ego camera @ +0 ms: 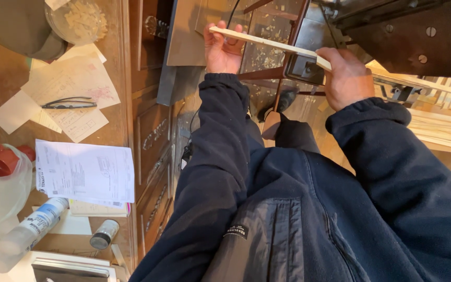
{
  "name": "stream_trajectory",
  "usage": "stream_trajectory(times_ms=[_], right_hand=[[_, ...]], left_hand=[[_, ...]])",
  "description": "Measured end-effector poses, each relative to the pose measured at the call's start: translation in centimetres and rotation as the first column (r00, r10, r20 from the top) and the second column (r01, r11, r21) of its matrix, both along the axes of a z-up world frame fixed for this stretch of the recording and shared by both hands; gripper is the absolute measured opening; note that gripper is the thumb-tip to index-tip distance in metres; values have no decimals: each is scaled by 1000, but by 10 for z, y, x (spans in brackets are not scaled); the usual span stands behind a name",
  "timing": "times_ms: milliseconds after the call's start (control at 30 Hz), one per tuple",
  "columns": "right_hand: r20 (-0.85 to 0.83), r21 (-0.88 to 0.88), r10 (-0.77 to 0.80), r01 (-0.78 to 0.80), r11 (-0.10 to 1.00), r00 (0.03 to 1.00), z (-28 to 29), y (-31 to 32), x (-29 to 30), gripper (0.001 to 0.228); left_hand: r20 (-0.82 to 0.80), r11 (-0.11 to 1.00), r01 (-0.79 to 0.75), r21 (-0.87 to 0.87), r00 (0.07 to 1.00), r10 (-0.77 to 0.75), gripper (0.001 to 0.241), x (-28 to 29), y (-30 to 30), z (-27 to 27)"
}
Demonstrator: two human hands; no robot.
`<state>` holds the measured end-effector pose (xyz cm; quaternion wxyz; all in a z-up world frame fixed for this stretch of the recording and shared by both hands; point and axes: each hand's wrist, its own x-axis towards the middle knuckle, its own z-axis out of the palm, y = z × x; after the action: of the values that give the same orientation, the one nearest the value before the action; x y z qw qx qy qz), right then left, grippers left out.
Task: Cutting wooden molding strips using a manual miter trimmer for picture framing.
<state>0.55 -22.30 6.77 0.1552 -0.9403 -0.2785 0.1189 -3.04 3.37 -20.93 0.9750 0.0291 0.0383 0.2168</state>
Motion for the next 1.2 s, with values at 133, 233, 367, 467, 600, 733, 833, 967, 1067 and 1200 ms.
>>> stream_trajectory(times_ms=[133,233,367,467,600,733,833,967,1067,1200], right_hand=[[-4,8,0,0,1000,1000,3,3,0,39],[-20,-3,-14,14,1000,1000,3,3,-1,38],[-26,-2,-25,24,1000,999,5,4,-1,37],[-23,-2,-24,24,1000,999,6,6,-1,36],[-41,14,-42,43,999,998,5,6,-2,34],[-28,20,-33,34,999,999,2,4,-3,34],[-16,65,-36,37,997,999,-1,3,-5,35],[-7,18,-35,35,999,999,-4,1,-4,45],[-9,12,-46,46,999,999,-1,4,-3,45],[5,12,-40,39,999,999,-3,1,-6,45]], left_hand=[[-21,1000,-4,-23,1000,4,27,1,-2,-2],[-42,999,-8,-34,999,6,27,-1,-2,-2],[-34,1000,-15,-14,999,15,26,0,-1,-1],[-56,999,-24,-23,998,22,27,2,-2,0],[-85,999,-32,-29,996,29,28,0,0,-1],[-70,1000,-21,-21,997,20,28,0,1,-1],[-72,1000,-13,-23,997,11,27,-1,2,3],[-54,1000,1,-26,999,-3,27,-3,3,6],[-23,1000,22,2,999,-22,26,-1,10,29],[-172,997,-5,83,985,19,27,-18,24,66]])
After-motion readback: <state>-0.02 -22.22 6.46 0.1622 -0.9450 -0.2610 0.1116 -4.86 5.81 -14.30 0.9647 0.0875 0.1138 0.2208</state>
